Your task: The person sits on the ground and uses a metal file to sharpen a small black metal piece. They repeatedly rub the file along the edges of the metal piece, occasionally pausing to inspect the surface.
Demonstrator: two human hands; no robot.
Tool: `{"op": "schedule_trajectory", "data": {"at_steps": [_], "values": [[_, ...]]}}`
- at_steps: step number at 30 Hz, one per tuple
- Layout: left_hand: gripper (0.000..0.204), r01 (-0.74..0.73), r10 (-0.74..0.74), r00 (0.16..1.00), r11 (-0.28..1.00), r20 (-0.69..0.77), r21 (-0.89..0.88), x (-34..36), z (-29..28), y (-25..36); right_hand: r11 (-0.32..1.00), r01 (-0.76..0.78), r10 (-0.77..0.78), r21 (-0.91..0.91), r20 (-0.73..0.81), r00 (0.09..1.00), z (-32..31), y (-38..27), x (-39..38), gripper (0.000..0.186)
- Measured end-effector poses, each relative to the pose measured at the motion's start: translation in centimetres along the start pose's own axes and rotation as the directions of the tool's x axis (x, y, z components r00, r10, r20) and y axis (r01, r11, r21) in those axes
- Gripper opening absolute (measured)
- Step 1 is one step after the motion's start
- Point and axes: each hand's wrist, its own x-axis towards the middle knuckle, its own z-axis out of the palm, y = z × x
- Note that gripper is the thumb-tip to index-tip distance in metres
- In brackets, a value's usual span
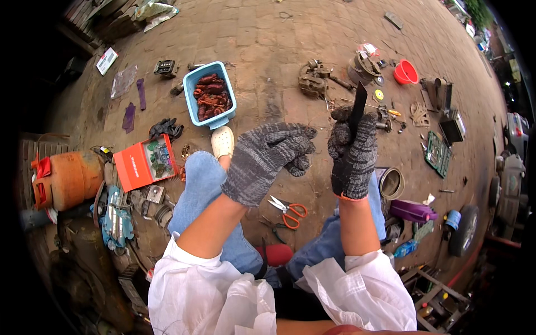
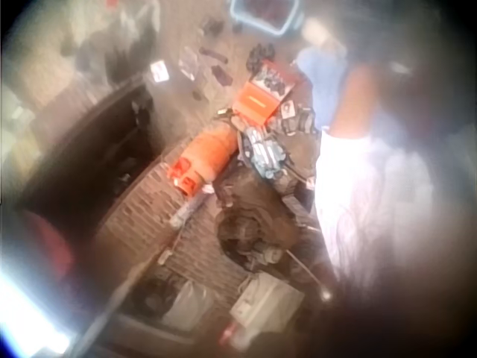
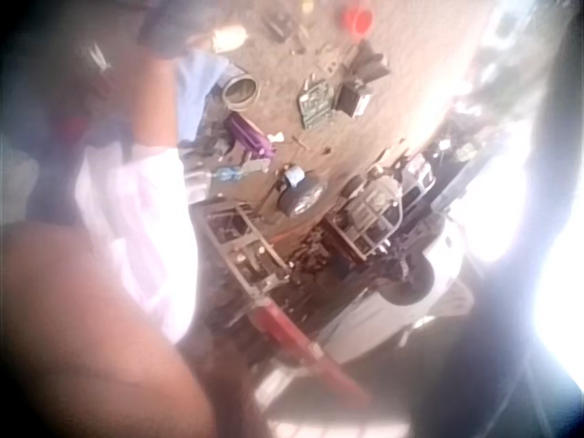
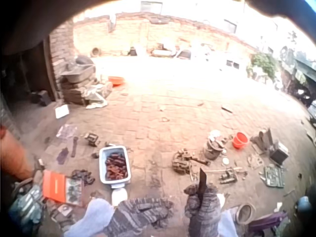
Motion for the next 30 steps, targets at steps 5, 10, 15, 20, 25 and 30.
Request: {"op": "schedule_trajectory", "data": {"at_steps": [5, 10, 15, 20, 25, 30], "values": [[0.021, -0.223, 0.242, 0.959, 0.965, -0.145, 0.137, -0.5, 0.3, -0.3, 0.93, 0.296, -0.301, -0.218, 0.01, 0.954, 0.9, -0.3, -0.4, 0.021], [0.02, -0.452, 0.713, 0.7, 0.476, -0.03, 0.754, -0.4, -0.1, -0.2, 0.898, 0.432, -0.435, -0.085, -0.024, 0.9, 1.2, -1.1, -1.3, 0.014], [0.018, -0.428, 0.769, 0.639, 0.346, 0.009, 0.835, -0.6, 0.2, -0.2, 0.813, 0.382, -0.348, -0.439, 0.159, 0.924, 1.1, -1.0, -2.3, 0.016], [0.027, -0.406, 0.781, 0.593, 0.079, 0.197, 0.91, -0.6, -0.1, -0.5, 0.847, 0.188, -0.072, -0.498, 0.244, 0.967, 2.2, -1.7, -2.6, 0.018], [0.035, -0.379, 0.774, 0.534, -0.141, 0.34, 0.915, -0.4, -0.3, -0.9, 0.882, 0.027, 0.067, -0.47, 0.183, 0.981, 2.4, -2.4, -2.5, 0.017], [0.038, -0.379, 0.759, 0.562, -0.118, 0.329, 0.918, -0.8, 0.0, -1.2, 0.978, 0.025, 0.014, -0.208, 0.18, 0.984, 2.1, -0.9, -2.4, 0.015]]}}
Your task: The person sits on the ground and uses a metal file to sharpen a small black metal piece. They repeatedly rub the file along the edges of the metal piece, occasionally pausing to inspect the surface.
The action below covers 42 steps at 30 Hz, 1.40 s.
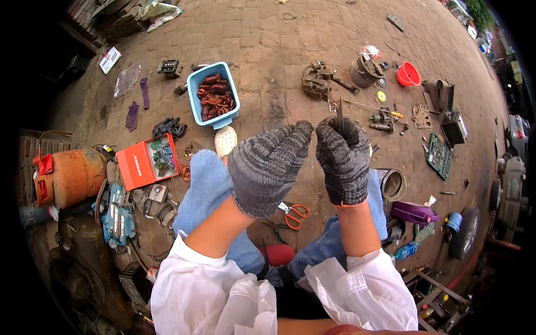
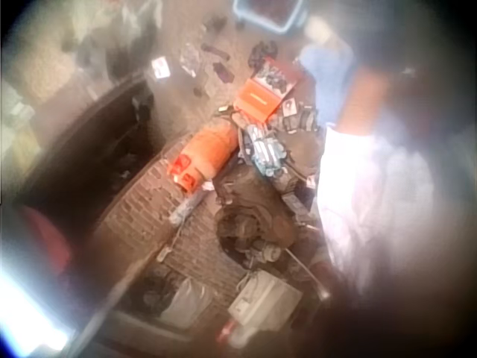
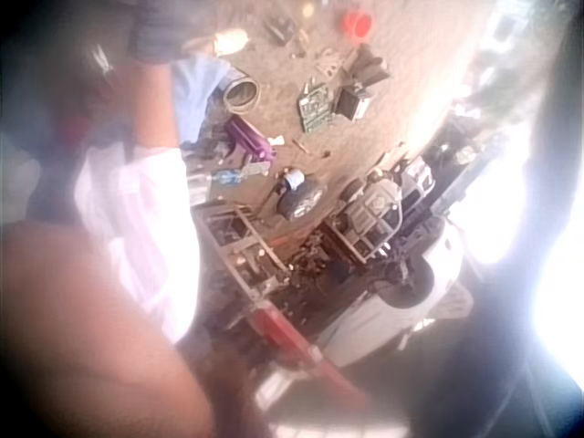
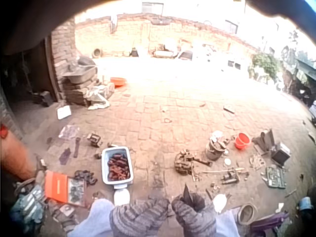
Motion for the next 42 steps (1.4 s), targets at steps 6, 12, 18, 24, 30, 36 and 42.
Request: {"op": "schedule_trajectory", "data": {"at_steps": [6, 12, 18, 24, 30, 36, 42], "values": [[0.028, 0.116, -0.106, 0.993, 0.971, 0.057, -0.21, 1.3, 0.2, 0.3, 0.973, 0.145, -0.131, -0.182, 0.086, 0.988, -1.3, -0.3, 0.5, 0.015], [0.025, 0.575, -0.345, 0.817, 0.431, 0.462, -0.696, 1.6, 0.3, 0.2, 0.831, 0.305, -0.218, -0.466, 0.232, 0.948, -3.3, -1.6, 1.8, 0.017], [0.02, 0.726, -0.435, 0.667, 0.198, 0.605, -0.659, 1.2, 0.1, 0.4, 0.901, 0.224, -0.119, -0.372, 0.285, 0.951, -3.2, -1.5, 1.8, 0.018], [0.019, 0.465, -0.478, 0.869, 0.698, 0.129, -0.545, 1.0, 0.2, 0.2, 0.904, 0.206, -0.12, -0.375, 0.239, 0.964, -2.0, -1.6, 1.4, 0.019], [0.02, 0.328, -0.406, 0.912, 0.815, -0.066, -0.477, 0.9, 0.2, 0.4, 0.948, 0.105, 0.014, -0.301, 0.367, 0.93, -0.7, -0.5, -0.3, 0.022], [0.019, 0.338, -0.446, 0.894, 0.734, -0.042, -0.589, 0.6, 0.3, 0.5, 0.928, 0.073, 0.074, -0.365, 0.373, 0.925, -0.9, -0.6, 0.3, 0.022], [0.018, 0.35, -0.47, 0.883, 0.678, -0.015, -0.646, 0.7, 0.5, 0.6, 0.941, 0.043, 0.102, -0.336, 0.402, 0.91, -1.3, 0.0, 0.8, 0.021]]}}
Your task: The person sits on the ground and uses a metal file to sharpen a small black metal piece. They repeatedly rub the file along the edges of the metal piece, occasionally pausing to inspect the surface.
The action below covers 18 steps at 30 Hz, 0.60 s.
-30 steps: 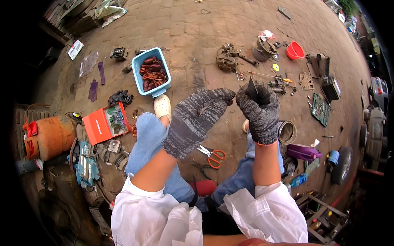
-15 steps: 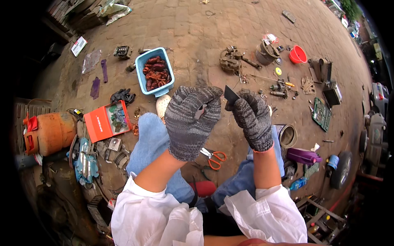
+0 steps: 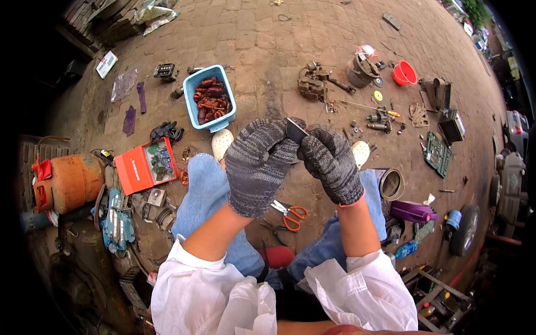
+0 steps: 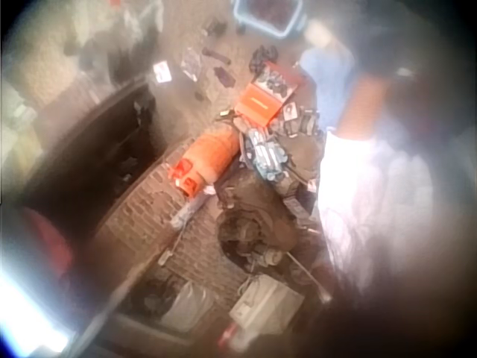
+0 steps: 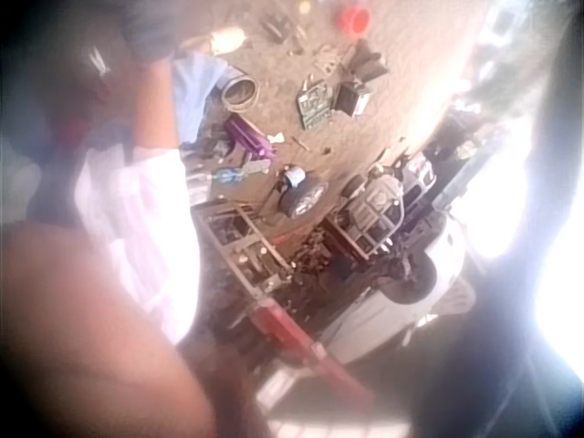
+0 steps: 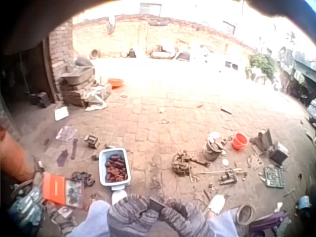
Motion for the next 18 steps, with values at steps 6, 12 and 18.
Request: {"op": "schedule_trajectory", "data": {"at_steps": [6, 12, 18], "values": [[0.016, 0.083, -0.083, 0.997, 0.997, 0.001, -0.01, -0.2, -0.2, -0.3, 0.999, 0.03, -0.031, -0.018, -0.032, 0.999, 0.3, -0.5, -0.1, 0.02], [0.015, 0.223, -0.221, 0.975, 0.973, 0.038, -0.066, -0.2, -0.4, -0.5, 0.999, 0.036, -0.038, -0.028, -0.09, 0.995, 0.6, -0.8, 0.1, 0.02], [0.011, 0.328, -0.323, 0.944, 0.938, 0.063, -0.113, -0.1, -0.2, -0.6, 0.996, 0.075, -0.079, -0.046, -0.11, 0.991, 0.7, -0.6, 0.3, 0.019]]}}
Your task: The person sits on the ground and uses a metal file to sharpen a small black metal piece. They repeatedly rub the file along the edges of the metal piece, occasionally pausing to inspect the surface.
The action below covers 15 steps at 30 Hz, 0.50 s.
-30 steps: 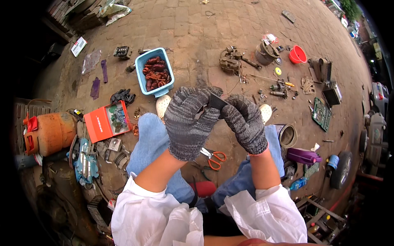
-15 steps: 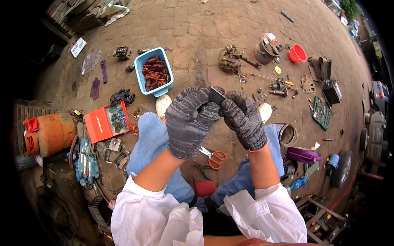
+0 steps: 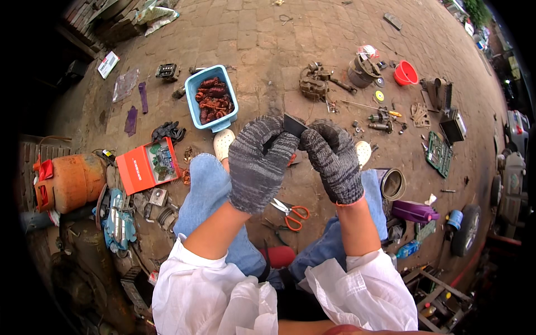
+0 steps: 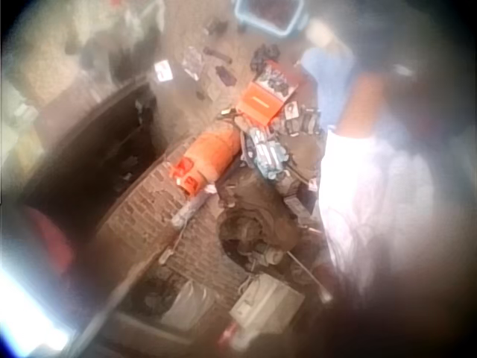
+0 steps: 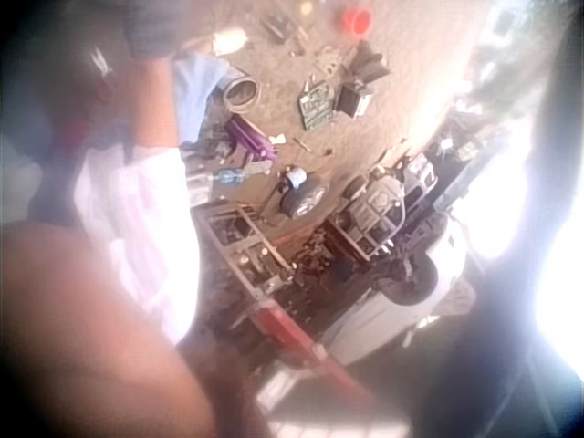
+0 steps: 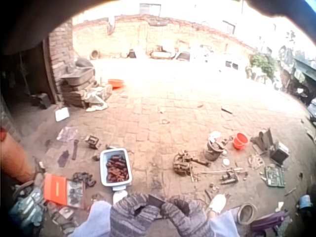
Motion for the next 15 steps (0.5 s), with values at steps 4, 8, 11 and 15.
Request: {"op": "schedule_trajectory", "data": {"at_steps": [4, 8, 11, 15], "values": [[0.008, 0.01, -0.01, 1.0, 1.0, 0.004, 0.001, 0.0, 0.1, 0.2, 1.0, 0.006, -0.007, -0.012, -0.046, 0.999, 0.1, 0.5, 0.0, 0.016], [0.007, 0.108, -0.106, 0.994, 0.99, 0.02, -0.095, 0.1, 0.2, 0.3, 0.999, 0.029, -0.03, -0.014, -0.077, 0.997, 0.2, 0.8, 0.3, 0.015], [0.009, 0.229, -0.208, 0.971, 0.952, 0.12, -0.204, 0.0, 0.2, 1.1, 0.991, -0.006, 0.037, 0.134, -0.227, 0.973, -0.8, 1.3, 0.8, 0.013], [0.015, 0.324, -0.276, 0.939, 0.912, 0.207, -0.253, -0.8, 0.3, 1.2, 0.988, 0.149, -0.117, 0.034, -0.457, 0.882, -4.4, 1.3, 1.9, 0.012]]}}
